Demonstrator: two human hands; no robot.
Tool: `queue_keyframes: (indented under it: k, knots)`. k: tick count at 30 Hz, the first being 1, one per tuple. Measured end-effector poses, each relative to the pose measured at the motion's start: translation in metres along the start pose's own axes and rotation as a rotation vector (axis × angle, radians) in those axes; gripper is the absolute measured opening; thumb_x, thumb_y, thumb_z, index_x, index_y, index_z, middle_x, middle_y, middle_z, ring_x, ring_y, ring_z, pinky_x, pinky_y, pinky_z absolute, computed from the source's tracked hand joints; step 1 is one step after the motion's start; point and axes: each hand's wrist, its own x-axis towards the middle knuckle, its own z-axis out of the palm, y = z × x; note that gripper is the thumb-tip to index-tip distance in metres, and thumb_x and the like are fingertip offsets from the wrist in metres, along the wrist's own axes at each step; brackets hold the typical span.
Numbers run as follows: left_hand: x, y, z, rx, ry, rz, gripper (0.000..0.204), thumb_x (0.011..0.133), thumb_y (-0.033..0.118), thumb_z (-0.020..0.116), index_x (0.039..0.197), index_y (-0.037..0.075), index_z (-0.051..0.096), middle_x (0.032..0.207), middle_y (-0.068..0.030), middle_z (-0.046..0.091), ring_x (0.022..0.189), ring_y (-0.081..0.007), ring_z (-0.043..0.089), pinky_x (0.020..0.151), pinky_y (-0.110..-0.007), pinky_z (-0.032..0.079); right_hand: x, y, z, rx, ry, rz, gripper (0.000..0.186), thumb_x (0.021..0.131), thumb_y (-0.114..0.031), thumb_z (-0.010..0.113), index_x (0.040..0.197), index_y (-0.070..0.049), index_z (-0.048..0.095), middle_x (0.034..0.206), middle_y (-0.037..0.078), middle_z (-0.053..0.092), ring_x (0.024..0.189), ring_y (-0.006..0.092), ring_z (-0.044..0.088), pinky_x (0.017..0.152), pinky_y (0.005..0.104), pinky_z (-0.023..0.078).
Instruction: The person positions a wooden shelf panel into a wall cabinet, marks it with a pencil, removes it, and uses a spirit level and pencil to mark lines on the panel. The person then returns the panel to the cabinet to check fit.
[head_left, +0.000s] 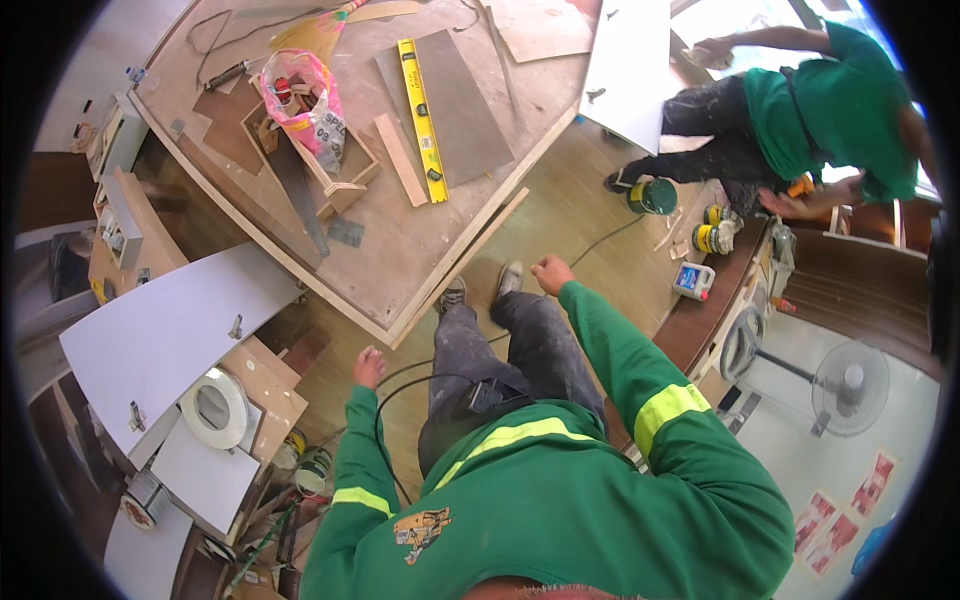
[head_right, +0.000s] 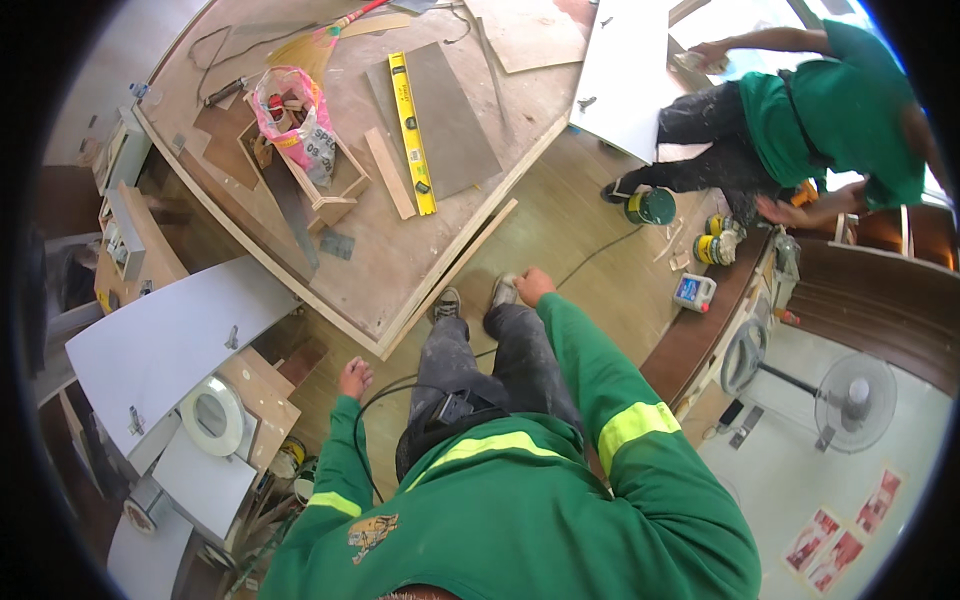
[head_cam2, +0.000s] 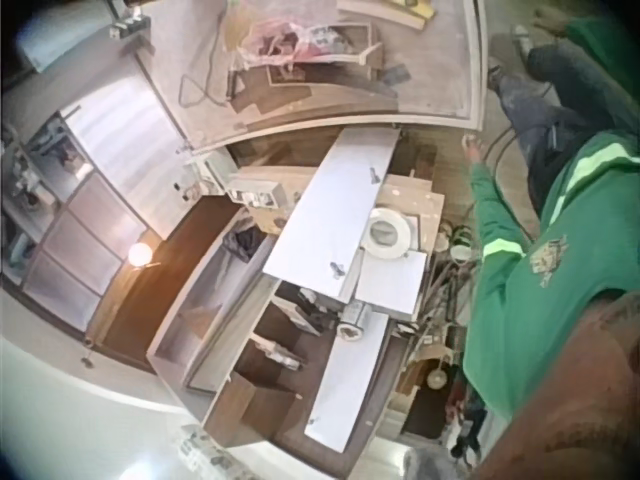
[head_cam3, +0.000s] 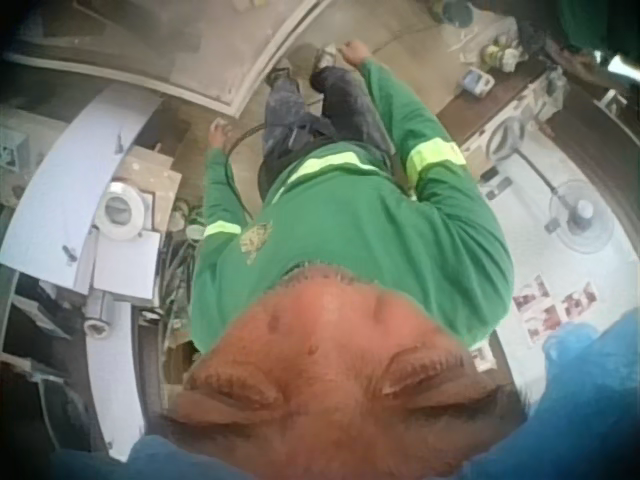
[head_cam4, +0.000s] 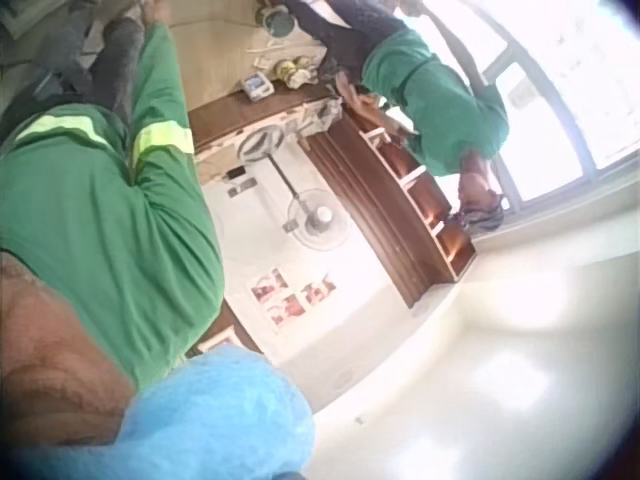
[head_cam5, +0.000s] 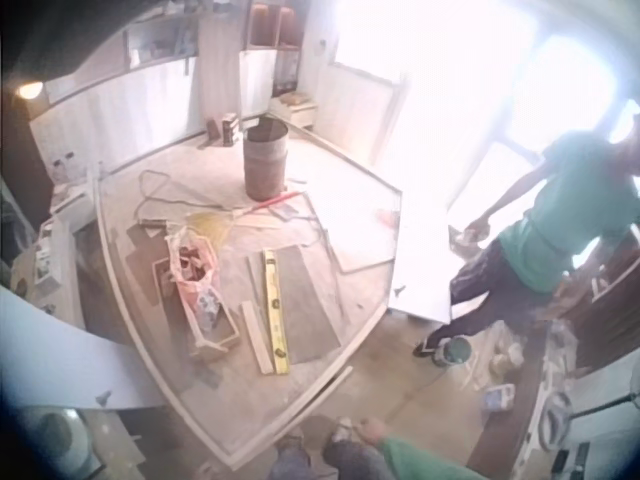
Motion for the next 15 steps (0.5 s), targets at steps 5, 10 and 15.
queue_keyframes:
  k: [5, 10, 15]
  knots:
    - [-0.034, -0.018, 0.028, 0.044, 0.208, -0.006, 0.053, 0.104, 0.021, 0.061, 0.148, -0.003, 0.045, 0.117, -0.0099, 0.065, 0.085, -0.0144, 0.062, 0.074, -0.029, 0.054, 0.071, -0.065, 0.008, 0.072, 0.175, -0.298, 0.031, 0.094, -0.029, 0.067, 0.110, -0.002, 0.069, 0.111, 0.021, 0.071, 0.107, 0.0394, 0.067, 0.094, 0.0486, 0.053]
    - [-0.036, -0.011, 0.100, 0.197, 0.201, 0.034, 0.049, 0.104, 0.025, 0.064, 0.146, 0.001, 0.053, 0.121, -0.0103, 0.068, 0.100, -0.0173, 0.066, 0.087, -0.032, 0.055, 0.155, -0.116, 0.015, -0.379, 0.219, -0.436, 0.033, 0.094, -0.032, 0.069, 0.113, -0.005, 0.071, 0.120, 0.017, 0.067, 0.119, 0.0362, 0.059, 0.099, 0.0537, 0.047]
    - [0.034, 0.092, 0.215, 0.641, -0.005, 0.289, 0.048, 0.105, 0.033, 0.063, 0.141, 0.002, 0.058, 0.132, -0.0186, 0.066, 0.122, -0.0258, 0.065, 0.104, -0.037, 0.050, 0.263, -0.116, 0.026, -0.783, 0.325, -0.452, 0.040, 0.092, -0.039, 0.071, 0.115, -0.006, 0.071, 0.121, 0.012, 0.068, 0.122, 0.0320, 0.057, 0.102, 0.0547, 0.042]
